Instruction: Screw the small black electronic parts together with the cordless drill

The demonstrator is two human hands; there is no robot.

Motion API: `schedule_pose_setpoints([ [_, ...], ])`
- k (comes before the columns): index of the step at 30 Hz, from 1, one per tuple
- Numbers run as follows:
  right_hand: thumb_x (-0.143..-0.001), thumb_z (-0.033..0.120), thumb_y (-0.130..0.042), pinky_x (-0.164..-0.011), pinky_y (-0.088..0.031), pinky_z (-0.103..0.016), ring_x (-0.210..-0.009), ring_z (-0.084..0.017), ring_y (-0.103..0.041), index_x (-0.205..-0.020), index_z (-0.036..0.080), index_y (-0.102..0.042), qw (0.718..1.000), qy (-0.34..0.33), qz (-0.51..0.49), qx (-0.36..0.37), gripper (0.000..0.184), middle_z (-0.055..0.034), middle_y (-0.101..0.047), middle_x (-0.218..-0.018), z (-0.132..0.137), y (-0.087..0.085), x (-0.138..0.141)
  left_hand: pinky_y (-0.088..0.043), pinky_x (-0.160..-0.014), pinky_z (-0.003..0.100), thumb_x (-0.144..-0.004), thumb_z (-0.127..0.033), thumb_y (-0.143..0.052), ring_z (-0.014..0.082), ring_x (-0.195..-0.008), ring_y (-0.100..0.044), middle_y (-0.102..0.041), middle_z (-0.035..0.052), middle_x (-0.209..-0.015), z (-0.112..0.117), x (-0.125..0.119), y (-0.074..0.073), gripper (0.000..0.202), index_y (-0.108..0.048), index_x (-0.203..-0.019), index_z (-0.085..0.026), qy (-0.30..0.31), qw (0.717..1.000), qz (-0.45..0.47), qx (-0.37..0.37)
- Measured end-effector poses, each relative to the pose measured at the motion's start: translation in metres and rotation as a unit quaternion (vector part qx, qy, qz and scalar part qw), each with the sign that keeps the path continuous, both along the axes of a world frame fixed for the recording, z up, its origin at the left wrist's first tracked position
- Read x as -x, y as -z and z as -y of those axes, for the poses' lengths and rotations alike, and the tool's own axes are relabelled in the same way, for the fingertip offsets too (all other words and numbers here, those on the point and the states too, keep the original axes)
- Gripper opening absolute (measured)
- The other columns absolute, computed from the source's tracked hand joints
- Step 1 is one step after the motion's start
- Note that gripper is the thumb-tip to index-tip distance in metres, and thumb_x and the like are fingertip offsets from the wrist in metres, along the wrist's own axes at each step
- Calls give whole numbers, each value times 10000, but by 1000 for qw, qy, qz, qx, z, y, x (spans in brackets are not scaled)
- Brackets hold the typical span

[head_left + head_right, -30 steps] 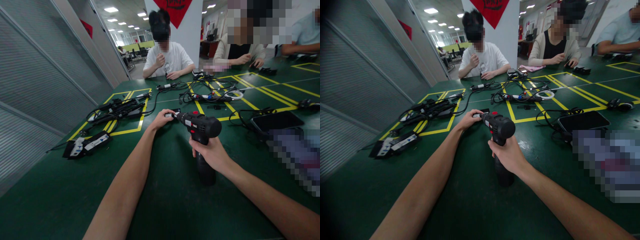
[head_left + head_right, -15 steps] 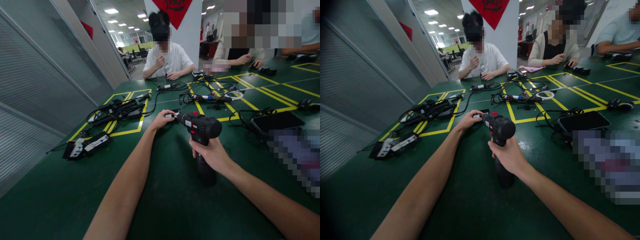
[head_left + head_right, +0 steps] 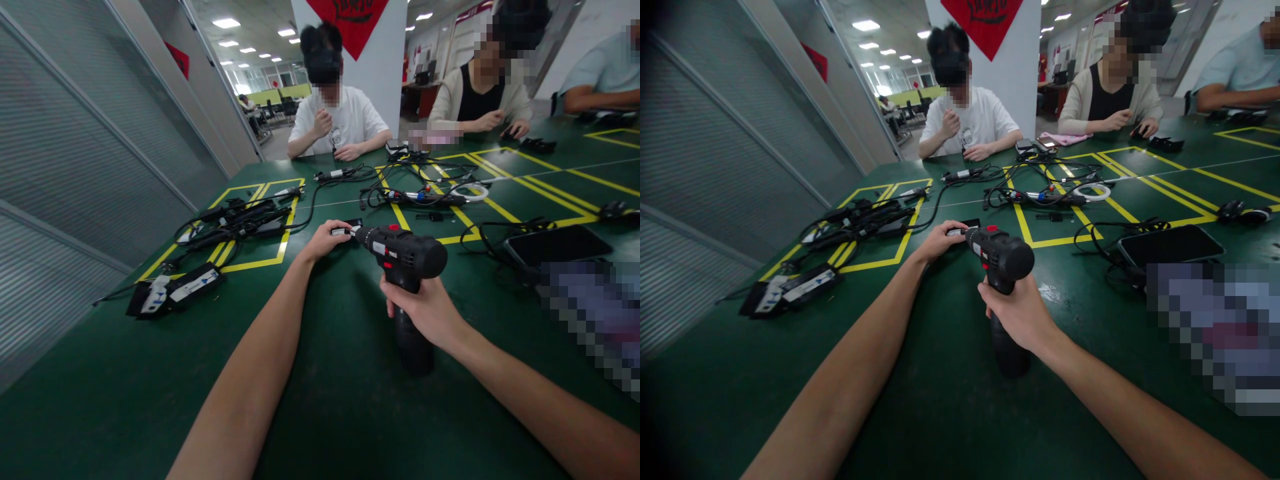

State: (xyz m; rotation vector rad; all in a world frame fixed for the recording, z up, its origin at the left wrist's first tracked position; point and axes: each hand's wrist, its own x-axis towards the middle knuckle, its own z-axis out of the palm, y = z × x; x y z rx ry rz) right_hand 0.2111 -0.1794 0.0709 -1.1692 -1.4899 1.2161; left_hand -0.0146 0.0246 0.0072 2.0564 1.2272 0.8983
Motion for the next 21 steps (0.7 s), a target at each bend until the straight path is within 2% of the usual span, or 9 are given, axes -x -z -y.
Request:
schedule_pose_setpoints([
  [9, -831, 249, -585, -564, -450, -302, -538, -144, -568, -840, 174, -567, 1000, 10, -4, 12, 77, 19, -570, -612, 0, -4, 2, -399, -1022, 383, -716, -371, -671, 222, -1099, -544, -620, 44, -1136, -4, 1, 4, 361, -672, -1046, -225, 10, 1000, 14, 1],
  [21, -834, 268, -584, -554, -438, -288, -536, -138, -563, -853, 177, -579, 1000, 7, 0, 25, 93, 31, -552, -577, 1, -3, 1, -380, -1050, 380, -715, -358, -669, 222, -1130, -533, -621, 35, -1145, -2, 0, 1, 341, -675, -1036, -241, 0, 1000, 12, 9],
])
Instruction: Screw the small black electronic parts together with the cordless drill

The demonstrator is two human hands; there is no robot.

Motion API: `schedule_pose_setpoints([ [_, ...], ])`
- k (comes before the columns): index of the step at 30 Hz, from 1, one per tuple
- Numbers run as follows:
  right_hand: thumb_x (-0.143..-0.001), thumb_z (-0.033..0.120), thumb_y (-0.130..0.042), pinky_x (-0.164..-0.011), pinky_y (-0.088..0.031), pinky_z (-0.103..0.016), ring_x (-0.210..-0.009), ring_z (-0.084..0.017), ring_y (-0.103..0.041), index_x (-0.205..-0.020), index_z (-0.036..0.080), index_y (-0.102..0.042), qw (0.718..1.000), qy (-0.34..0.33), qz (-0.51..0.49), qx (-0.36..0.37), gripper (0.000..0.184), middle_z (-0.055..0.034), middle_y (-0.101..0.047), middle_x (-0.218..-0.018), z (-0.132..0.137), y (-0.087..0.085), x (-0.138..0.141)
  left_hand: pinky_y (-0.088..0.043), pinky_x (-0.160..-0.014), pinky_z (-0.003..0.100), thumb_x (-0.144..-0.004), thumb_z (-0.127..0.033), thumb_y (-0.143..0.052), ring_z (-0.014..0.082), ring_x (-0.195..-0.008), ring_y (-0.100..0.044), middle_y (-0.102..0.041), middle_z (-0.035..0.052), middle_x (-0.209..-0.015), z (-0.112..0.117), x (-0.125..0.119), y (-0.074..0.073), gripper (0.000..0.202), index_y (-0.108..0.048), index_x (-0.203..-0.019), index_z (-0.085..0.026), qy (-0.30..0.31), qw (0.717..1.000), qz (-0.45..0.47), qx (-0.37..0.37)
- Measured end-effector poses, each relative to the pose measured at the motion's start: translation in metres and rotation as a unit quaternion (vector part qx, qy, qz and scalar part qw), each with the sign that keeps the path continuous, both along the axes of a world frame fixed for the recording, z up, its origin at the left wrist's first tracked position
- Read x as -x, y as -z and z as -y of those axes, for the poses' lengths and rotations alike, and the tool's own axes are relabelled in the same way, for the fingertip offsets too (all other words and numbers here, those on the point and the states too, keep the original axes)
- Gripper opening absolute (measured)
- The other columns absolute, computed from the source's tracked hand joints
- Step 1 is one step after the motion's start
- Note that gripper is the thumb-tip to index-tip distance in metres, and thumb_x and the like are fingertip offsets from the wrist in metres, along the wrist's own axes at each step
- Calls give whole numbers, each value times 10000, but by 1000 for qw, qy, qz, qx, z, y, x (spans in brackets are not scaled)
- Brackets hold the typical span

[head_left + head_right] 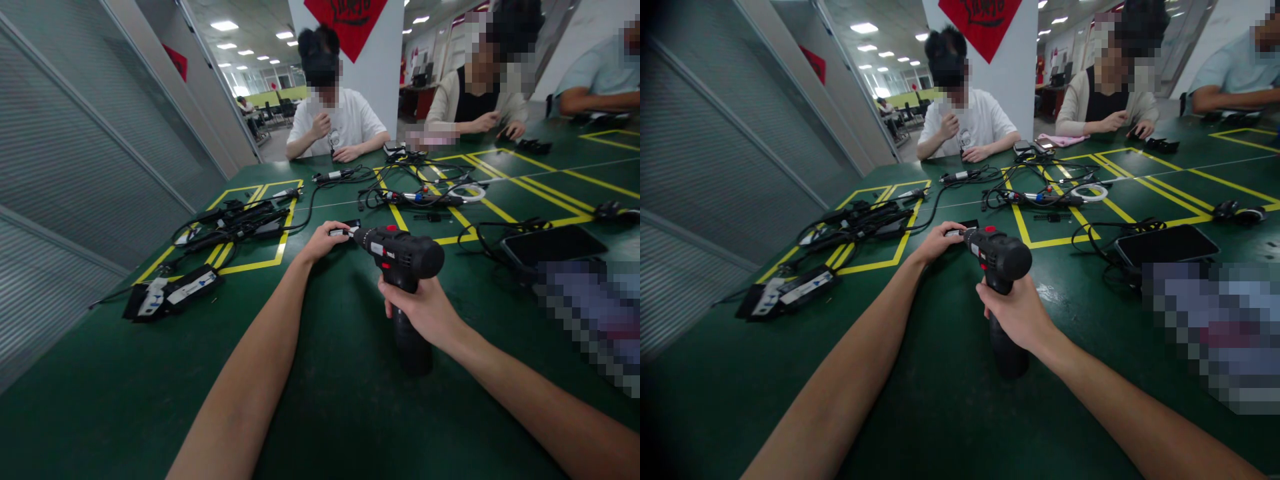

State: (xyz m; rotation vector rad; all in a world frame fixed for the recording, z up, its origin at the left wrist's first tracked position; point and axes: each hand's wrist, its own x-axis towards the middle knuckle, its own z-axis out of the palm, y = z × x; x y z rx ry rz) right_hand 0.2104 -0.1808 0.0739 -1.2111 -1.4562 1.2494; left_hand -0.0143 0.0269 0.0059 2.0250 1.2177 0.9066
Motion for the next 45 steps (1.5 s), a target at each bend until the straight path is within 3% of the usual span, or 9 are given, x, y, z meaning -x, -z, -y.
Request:
schedule_pose_setpoints([
  [15, -830, 265, -581, -551, -432, -290, -529, -139, -563, -832, 176, -577, 1000, 2, 8, -1, 88, 25, -561, -574, 0, -2, 1, -387, -1042, 383, -716, -356, -664, 226, -1137, -528, -618, 34, -1149, -1, 0, 0, 332, -677, -1029, -247, -5, 1000, -6, 6],
  [26, -822, 270, -592, -573, -466, -305, -553, -143, -580, -850, 179, -577, 1000, -2, -20, -5, 95, 1, -597, -684, 0, -1, 1, -377, -1044, 380, -725, -374, -660, 224, -1122, -534, -623, 27, -1143, 0, 0, 0, 327, -674, -1026, -249, -2, 1000, -5, 0],
  [45, -833, 271, -580, -533, -438, -283, -519, -139, -562, -852, 169, -594, 1000, 3, 1, -14, 104, 22, -561, -565, -2, 1, 2, -374, -1049, 364, -721, -383, -655, 215, -1116, -540, -630, 27, -1135, -1, 0, -1, 341, -673, -1028, -235, 2, 1000, -13, -8],
])
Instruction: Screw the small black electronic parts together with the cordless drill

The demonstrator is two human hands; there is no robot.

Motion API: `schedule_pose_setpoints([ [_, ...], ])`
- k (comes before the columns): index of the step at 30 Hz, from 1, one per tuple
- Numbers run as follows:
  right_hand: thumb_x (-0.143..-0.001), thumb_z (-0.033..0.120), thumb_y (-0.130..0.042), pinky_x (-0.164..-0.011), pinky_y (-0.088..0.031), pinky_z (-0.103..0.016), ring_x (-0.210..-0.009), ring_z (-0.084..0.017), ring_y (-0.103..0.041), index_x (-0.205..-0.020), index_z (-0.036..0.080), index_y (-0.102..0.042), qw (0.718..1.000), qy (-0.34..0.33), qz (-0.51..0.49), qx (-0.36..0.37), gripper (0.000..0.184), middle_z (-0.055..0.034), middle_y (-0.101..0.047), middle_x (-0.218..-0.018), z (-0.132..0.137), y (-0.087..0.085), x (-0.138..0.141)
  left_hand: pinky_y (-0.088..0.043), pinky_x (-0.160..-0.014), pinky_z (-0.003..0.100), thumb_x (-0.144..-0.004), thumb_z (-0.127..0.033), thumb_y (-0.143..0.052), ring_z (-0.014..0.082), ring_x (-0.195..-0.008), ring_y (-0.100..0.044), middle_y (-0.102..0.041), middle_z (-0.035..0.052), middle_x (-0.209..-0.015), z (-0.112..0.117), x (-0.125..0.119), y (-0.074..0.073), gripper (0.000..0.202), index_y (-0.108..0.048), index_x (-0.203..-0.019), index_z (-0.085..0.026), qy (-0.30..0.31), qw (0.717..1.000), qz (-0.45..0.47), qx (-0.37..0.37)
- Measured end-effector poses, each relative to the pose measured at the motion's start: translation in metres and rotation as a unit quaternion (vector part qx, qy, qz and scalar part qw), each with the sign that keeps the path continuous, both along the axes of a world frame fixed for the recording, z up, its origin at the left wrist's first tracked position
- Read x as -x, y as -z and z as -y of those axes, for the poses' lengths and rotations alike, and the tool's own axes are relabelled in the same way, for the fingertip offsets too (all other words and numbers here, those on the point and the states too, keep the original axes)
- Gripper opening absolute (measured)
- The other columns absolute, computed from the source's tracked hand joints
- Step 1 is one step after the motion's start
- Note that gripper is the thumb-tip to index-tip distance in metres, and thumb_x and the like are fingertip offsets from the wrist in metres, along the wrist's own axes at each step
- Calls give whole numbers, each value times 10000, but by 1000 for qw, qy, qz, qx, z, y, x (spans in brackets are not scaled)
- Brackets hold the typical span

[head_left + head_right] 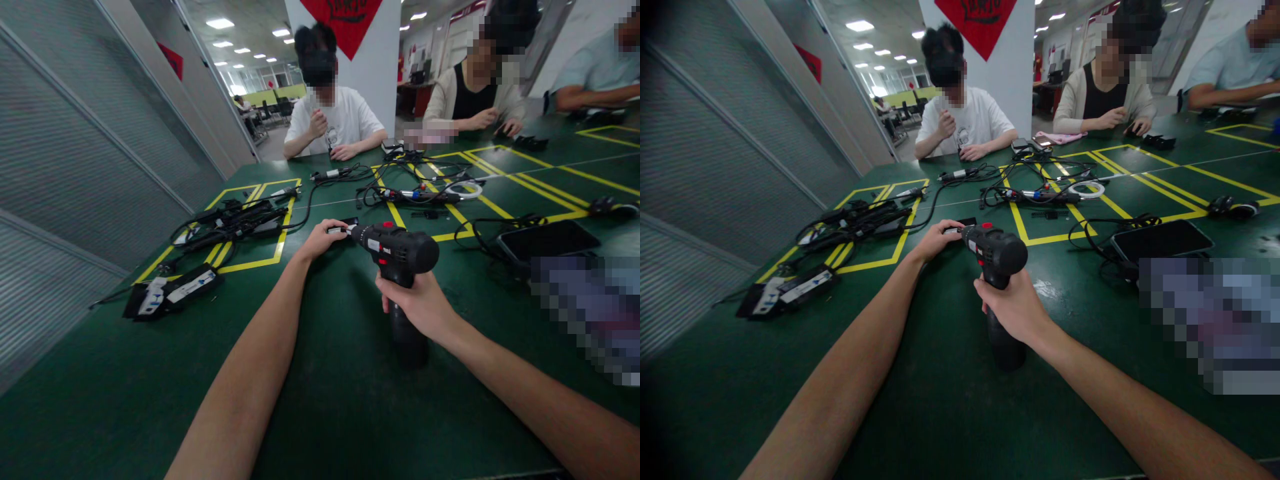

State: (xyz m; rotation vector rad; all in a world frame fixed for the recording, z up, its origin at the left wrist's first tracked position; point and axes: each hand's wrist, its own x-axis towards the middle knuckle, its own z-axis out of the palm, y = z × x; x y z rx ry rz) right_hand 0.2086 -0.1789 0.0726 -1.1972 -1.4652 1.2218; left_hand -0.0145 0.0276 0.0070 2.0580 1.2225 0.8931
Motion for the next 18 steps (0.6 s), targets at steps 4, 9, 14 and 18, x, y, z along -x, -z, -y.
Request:
schedule_pose_setpoints([
  [4, -825, 267, -585, -524, -431, -276, -512, -135, -558, -849, 165, -596, 1000, 5, -6, 1, 106, 21, -562, -572, 0, 0, 0, -371, -1051, 360, -720, -378, -659, 213, -1113, -543, -633, 26, -1128, -1, 0, 1, 341, -673, -1027, -231, 2, 1000, 4, -4],
  [9, -830, 266, -581, -532, -438, -279, -518, -137, -563, -852, 166, -597, 1000, -3, -7, 0, 104, 18, -565, -577, 1, 0, -1, -365, -1058, 360, -722, -375, -663, 214, -1125, -538, -631, 25, -1142, -1, 1, 1, 334, -671, -1026, -238, 4, 1000, 8, 2],
  [14, -830, 274, -583, -533, -442, -281, -523, -139, -564, -841, 168, -594, 1000, 0, -2, 15, 108, 19, -565, -570, 1, -2, -1, -365, -1058, 368, -737, -392, -647, 219, -1128, -536, -630, 30, -1149, 0, 0, 1, 334, -673, -1030, -235, 4, 1000, 8, -1],
  [18, -824, 269, -589, -522, -435, -276, -517, -137, -563, -841, 164, -598, 1000, 5, 6, 15, 107, 19, -567, -563, 1, -3, -1, -375, -1050, 363, -743, -395, -633, 220, -1133, -531, -629, 29, -1157, 1, 0, 0, 335, -674, -1034, -233, 0, 1000, 10, 5],
])
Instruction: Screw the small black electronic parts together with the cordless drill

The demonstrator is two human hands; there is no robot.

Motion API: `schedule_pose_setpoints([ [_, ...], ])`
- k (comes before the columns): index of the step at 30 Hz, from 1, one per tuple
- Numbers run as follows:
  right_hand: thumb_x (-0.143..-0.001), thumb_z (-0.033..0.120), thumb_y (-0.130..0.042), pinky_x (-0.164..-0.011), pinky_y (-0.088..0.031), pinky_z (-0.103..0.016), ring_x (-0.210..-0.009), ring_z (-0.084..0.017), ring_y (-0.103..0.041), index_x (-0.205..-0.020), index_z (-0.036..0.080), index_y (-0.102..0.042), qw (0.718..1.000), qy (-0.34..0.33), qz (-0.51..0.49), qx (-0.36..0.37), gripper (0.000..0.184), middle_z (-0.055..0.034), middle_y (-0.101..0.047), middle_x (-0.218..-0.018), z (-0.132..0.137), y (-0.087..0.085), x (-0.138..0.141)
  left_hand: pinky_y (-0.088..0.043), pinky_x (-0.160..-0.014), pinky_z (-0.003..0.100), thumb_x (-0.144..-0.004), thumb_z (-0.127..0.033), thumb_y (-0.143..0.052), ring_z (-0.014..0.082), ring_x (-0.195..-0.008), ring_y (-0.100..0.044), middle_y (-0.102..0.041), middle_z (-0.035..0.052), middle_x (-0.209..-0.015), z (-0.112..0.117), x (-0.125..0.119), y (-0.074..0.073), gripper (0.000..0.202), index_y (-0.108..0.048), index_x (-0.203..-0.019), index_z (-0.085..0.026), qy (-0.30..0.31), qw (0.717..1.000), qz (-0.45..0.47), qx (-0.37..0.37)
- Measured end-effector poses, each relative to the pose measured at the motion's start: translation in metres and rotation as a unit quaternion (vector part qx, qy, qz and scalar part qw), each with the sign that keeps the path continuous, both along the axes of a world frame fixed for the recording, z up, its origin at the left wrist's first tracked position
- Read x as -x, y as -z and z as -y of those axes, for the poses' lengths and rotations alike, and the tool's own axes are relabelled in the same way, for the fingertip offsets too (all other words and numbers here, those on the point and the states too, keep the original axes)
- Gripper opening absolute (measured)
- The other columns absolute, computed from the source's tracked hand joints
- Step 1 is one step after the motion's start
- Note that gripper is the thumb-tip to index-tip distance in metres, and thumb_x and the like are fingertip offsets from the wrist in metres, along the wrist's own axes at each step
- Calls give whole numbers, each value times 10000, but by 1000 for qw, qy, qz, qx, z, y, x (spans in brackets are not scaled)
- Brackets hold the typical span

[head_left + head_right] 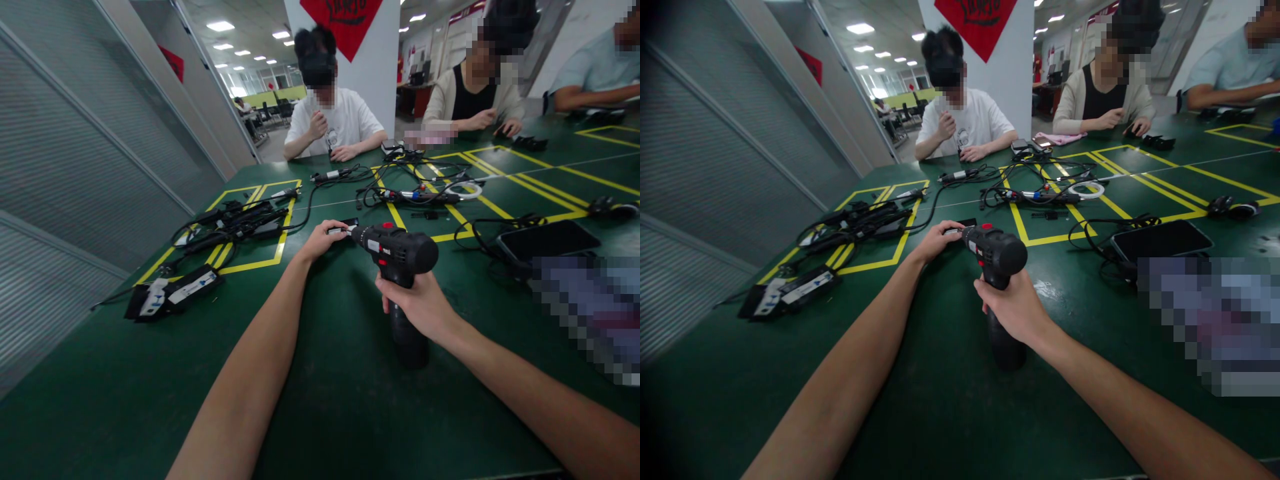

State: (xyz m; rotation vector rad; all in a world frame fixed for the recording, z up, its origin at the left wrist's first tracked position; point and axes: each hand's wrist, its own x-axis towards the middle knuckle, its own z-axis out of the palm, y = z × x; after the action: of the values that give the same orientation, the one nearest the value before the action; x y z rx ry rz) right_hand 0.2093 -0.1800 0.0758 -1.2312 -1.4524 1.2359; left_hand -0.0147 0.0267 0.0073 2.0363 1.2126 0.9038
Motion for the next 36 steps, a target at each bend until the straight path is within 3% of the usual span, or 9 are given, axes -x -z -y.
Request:
schedule_pose_setpoints([
  [36, -839, 271, -573, -559, -443, -291, -536, -142, -574, -842, 170, -591, 1000, -8, 7, -10, 102, 18, -567, -580, 1, -1, 0, -375, -1055, 370, -757, -392, -608, 221, -1144, -523, -623, 33, -1167, 2, -1, -1, 324, -680, -1034, -241, -10, 1000, -9, 3],
])
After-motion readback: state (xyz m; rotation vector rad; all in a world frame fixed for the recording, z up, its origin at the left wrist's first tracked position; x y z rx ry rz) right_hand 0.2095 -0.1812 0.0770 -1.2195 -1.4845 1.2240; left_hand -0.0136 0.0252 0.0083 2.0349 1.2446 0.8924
